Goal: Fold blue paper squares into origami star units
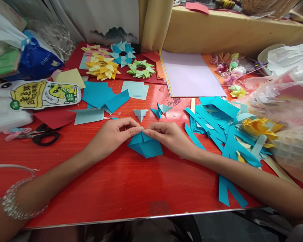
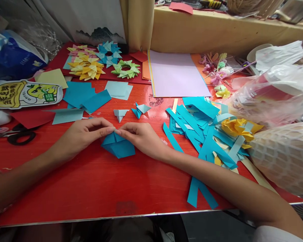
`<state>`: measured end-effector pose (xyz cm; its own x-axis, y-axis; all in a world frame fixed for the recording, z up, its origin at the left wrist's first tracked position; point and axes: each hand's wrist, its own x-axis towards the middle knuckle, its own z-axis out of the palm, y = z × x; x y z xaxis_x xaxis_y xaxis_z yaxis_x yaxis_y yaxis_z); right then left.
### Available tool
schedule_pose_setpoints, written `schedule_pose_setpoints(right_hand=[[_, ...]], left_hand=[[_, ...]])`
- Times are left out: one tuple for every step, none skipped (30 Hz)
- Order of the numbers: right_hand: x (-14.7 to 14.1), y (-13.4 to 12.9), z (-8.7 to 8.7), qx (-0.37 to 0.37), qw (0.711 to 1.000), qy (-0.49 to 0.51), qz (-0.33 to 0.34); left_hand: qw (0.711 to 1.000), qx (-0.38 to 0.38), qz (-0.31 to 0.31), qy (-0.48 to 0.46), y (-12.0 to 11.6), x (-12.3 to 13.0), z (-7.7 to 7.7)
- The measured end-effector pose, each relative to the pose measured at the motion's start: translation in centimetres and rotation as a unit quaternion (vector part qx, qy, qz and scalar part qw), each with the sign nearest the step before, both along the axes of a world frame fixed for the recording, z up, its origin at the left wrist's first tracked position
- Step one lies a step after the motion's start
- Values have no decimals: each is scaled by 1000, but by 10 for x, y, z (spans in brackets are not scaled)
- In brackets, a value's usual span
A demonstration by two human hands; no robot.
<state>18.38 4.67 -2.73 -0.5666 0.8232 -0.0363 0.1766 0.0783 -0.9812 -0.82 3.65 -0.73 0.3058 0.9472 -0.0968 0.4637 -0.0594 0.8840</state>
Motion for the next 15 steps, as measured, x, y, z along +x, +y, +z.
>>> schedule_pose_setpoints(right_hand=[[0,0,0,-3,1000,2,-8],[0,0,0,-4,1000,4,-18],[0,-1,0,-5,1000,4,-27],[0,-1,-1,-6,999,2,-34],[0,-1,0,-6,999,-1,-39],[0,-2,0,-7,999,-3,-41],[0,-2,0,-8,999,-5,-41],[0,-2,0,-8,999,-5,-40],[-1,-2,0,-6,999,-5,-39],[0,-2,0,-5,999,-5,-38],[0,-1,0,-2,999,-5,-37],[0,-1,0,2,999,-6,-37],[0,-1,0,7,999,-8,-38],[0,-1,0,13,999,-10,-39],[0,-2,-1,21,999,-13,-41]], left_hand=[[1000,-6,-2,0,0,-1,0],[1000,-11,-4,0,1,-1,0],[1000,-15,-6,1,2,-2,0],[1000,-18,-10,3,2,-2,0],[1000,-20,-13,5,3,-2,0],[1000,-22,-15,8,3,-2,0],[1000,-23,-14,9,4,-2,-1],[1000,-23,-14,9,4,-2,-1],[1000,-22,-14,7,4,-2,-1],[1000,-22,-15,5,4,-2,-1],[1000,-21,-16,2,3,-2,-1],[1000,-21,-17,0,3,-1,-2],[1000,-21,-20,-2,3,-1,-2],[1000,-22,-22,-3,2,-1,-2],[999,-23,-24,-3,2,-1,-2]])
